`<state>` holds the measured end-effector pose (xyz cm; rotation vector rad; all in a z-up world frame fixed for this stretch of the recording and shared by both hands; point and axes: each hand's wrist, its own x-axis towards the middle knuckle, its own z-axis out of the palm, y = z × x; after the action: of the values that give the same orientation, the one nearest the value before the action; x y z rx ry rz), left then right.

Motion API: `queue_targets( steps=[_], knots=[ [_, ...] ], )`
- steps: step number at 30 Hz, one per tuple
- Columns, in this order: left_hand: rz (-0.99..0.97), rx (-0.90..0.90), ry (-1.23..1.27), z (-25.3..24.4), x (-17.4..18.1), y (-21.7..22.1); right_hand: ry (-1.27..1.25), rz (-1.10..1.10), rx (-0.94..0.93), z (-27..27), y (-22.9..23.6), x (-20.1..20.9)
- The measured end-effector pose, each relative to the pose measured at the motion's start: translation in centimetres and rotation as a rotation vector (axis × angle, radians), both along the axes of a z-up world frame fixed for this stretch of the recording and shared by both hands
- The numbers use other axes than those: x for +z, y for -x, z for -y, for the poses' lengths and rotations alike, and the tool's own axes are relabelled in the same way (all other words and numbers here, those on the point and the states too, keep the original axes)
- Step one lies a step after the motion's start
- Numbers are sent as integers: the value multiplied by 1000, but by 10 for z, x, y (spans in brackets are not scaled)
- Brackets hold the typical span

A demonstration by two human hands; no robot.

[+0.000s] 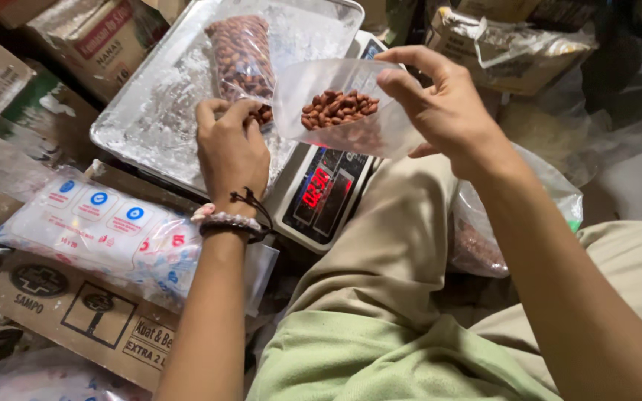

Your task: The person scoops peanuts from a large sack into a small plastic bag, places the bag on a digital scale, and adjusts the contents to reach a target weight. The person then ties the bag closed.

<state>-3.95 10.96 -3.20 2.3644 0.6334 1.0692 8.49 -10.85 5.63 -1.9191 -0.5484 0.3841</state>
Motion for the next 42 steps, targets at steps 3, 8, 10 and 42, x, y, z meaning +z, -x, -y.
queue_targets(
  steps=[3,8,10,42],
  knots=[
    [24,18,-6,-1,0,-7,32,-39,-13,-6,0,1],
    [11,48,-35,-7,-1,-18,34,-17,-14,-12,-3,-3],
    [13,14,-4,-12,-1,-25,23,-2,-5,-13,-5,-2],
    [54,-416,523,-93,150,-102,141,756,-24,-73,-115,99]
  ],
)
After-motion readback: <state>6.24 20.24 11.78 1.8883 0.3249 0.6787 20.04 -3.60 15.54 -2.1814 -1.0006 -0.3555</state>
